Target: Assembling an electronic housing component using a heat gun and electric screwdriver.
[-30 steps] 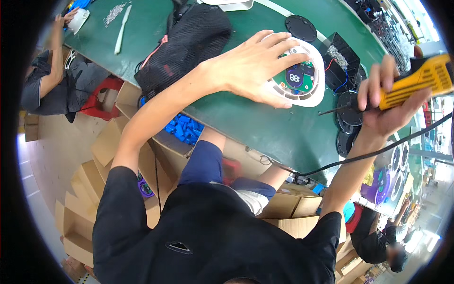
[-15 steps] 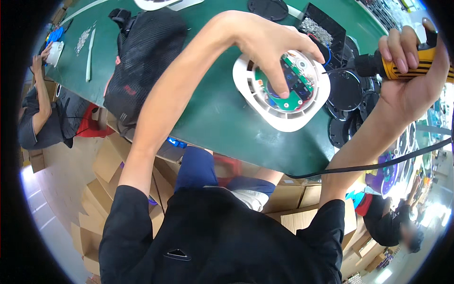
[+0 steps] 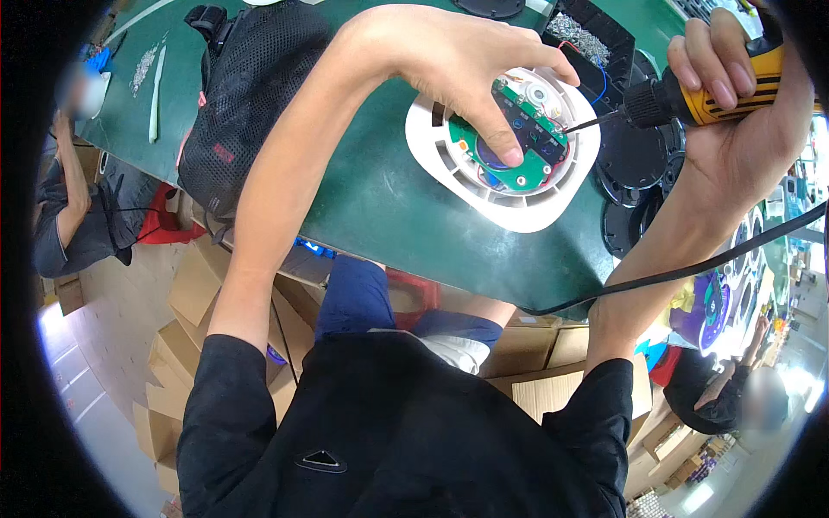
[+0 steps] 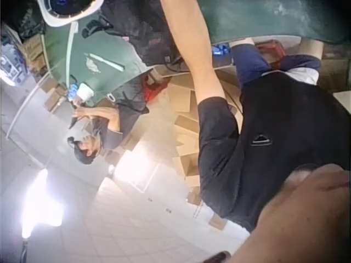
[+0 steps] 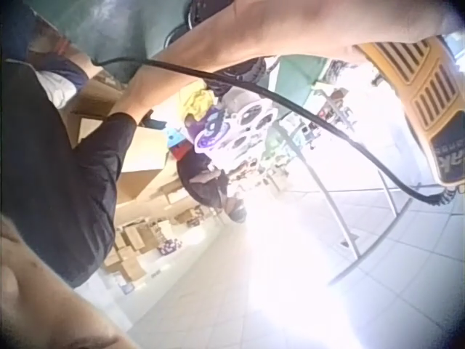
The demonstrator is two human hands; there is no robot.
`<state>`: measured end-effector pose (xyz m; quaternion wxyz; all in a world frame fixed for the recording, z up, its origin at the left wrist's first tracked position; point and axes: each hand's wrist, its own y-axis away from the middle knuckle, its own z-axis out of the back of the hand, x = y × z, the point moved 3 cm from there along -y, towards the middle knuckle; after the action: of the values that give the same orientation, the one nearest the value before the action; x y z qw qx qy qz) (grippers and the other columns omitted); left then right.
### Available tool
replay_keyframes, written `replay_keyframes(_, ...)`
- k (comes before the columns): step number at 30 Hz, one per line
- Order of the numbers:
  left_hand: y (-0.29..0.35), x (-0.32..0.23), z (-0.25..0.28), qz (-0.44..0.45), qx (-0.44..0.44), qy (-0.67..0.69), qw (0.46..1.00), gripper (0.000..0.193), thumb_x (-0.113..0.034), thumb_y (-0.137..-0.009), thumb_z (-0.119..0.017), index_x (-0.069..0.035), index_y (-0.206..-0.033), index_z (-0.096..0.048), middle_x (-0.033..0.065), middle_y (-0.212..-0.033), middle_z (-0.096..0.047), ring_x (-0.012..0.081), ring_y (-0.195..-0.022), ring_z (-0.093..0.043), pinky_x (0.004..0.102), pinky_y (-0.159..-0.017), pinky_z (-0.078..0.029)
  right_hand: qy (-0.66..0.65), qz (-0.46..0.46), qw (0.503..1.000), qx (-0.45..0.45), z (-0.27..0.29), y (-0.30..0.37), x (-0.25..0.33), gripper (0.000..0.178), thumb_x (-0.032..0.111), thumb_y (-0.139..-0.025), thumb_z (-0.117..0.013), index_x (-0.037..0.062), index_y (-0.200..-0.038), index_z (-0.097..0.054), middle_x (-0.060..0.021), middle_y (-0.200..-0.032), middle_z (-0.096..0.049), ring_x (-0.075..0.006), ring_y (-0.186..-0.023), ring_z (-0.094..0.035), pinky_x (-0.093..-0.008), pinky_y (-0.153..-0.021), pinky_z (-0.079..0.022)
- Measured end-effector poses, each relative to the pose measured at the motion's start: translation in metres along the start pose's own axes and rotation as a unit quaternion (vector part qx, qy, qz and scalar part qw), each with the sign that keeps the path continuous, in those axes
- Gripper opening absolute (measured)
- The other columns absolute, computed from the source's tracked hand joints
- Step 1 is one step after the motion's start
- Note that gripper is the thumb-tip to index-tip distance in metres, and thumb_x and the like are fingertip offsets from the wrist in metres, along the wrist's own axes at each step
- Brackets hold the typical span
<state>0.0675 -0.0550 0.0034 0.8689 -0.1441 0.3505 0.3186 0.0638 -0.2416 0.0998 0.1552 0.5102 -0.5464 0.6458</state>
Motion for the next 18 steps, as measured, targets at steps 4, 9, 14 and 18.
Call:
replay_keyframes(4, 0.0, 0.002, 0.0, -0.015, -0.011, -0.019, 1.0, 0.101, -0.049, -0.061, -0.091, -0.01, -0.144, -0.049, 0.0173, -0.134, -0.058, 0.0339, -0.123, -0.059, 0.0408, -0.106, -0.049, 0.016, 0.001, 0.999, -0.027, 0.0, -0.003, -0.001, 0.032, 0.037, -0.1, -0.056, 0.0085, -0.113, -0.053, -0.0006, -0.066, -0.044, -0.0087, -0.054, -0.044, -0.0296, -0.06, -0.042)
replay_keyframes(9, 0.001, 0.001, 0.0, 0.0, -0.006, -0.007, 1.0, 0.1, -0.048, -0.061, -0.091, -0.011, -0.145, -0.049, 0.0175, -0.134, -0.059, 0.0335, -0.123, -0.06, 0.0404, -0.106, -0.048, 0.036, 0.007, 0.997, -0.063, 0.007, -0.008, 0.0, 0.037, 0.041, -0.099, -0.057, 0.0093, -0.116, -0.052, -0.0005, -0.066, -0.045, -0.0091, -0.053, -0.045, -0.03, -0.057, -0.043)
replay_keyframes(14, 0.0, 0.0, -0.002, 0.019, -0.004, -0.001, 1.0, 0.1, -0.048, -0.062, -0.091, -0.011, -0.145, -0.049, 0.0173, -0.134, -0.059, 0.0329, -0.124, -0.059, 0.04, -0.106, -0.049, 0.06, 0.012, 0.993, -0.101, 0.006, -0.011, -0.001, 0.042, 0.045, -0.097, -0.057, 0.01, -0.119, -0.051, -0.0003, -0.065, -0.046, -0.0095, -0.051, -0.046, -0.0304, -0.054, -0.045)
replay_keyframes(18, 0.001, 0.001, -0.002, -0.005, -0.011, -0.015, 1.0, 0.1, -0.048, -0.062, -0.091, -0.011, -0.145, -0.049, 0.0171, -0.135, -0.058, 0.0329, -0.124, -0.059, 0.0399, -0.106, -0.049, 0.075, 0.017, 0.989, -0.129, 0.011, -0.014, 0.0, 0.046, 0.049, -0.097, -0.057, 0.0106, -0.122, -0.05, -0.0002, -0.065, -0.047, -0.0099, -0.05, -0.047, -0.0307, -0.052, -0.046)
